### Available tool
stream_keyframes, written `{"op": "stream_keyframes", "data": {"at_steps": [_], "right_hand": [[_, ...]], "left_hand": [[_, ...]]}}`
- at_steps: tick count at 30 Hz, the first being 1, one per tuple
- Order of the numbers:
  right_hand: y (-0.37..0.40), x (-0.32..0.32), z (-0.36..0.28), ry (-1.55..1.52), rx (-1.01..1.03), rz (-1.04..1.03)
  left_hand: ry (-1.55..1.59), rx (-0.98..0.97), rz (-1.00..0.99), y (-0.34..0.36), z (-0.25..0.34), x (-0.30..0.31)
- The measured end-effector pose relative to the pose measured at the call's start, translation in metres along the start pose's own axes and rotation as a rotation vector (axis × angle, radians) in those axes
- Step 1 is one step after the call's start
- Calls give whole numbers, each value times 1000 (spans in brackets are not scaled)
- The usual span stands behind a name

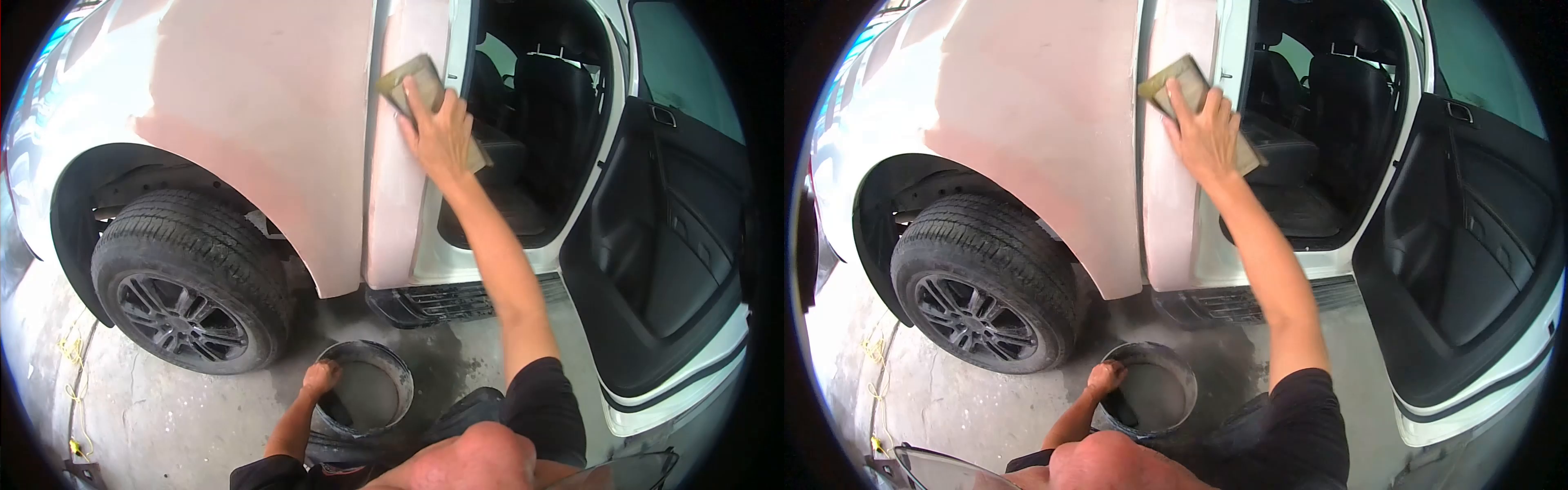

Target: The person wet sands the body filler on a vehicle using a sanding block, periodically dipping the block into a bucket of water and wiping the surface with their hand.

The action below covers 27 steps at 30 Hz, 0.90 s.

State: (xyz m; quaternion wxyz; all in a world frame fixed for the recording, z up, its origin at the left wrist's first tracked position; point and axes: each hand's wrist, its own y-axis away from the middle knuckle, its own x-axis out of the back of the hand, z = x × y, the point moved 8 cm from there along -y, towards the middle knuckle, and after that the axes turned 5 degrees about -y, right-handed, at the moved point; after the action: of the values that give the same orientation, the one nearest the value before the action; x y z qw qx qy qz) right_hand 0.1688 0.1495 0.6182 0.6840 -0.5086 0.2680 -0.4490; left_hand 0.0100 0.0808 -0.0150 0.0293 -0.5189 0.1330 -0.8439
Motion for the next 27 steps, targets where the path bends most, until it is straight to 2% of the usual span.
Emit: {"op": "stream_keyframes", "data": {"at_steps": [1,4,7,8,9,11,12,15,18,19,21,22,26,27], "right_hand": [[-9,-1,3,37,17,17],[-120,10,37,-10,-82,103],[-135,17,36,-160,-266,-26],[-97,7,33,0,-70,170],[-57,-3,27,-79,-145,46],[53,-16,-2,46,-19,-5],[102,-21,-11,-79,49,-33],[101,-17,-5,-27,120,-88],[-23,-6,26,-71,31,-6],[-51,0,33,-98,-3,41],[-67,6,28,-142,-144,-29],[-62,8,29,-162,-222,-74],[114,-8,-9,-117,77,15],[117,-5,-9,-136,100,11]], "left_hand": [[-4,4,-19,0,-4,0],[-6,29,-82,-7,0,-5],[-17,49,-128,-5,-3,-8],[-13,43,-115,-5,-4,-8],[-10,38,-98,-7,-6,-6],[-15,-4,-68,-12,-3,-5],[-18,-15,-64,-6,-3,-5],[-46,19,-64,-5,1,1],[-19,-12,-49,-10,-6,-9],[-12,7,-49,-9,-7,-10],[-4,16,-47,-11,-4,-5],[-8,9,-36,-13,-3,-4],[23,-7,-32,-4,-2,-4],[37,-10,-15,-6,-2,-1]]}}
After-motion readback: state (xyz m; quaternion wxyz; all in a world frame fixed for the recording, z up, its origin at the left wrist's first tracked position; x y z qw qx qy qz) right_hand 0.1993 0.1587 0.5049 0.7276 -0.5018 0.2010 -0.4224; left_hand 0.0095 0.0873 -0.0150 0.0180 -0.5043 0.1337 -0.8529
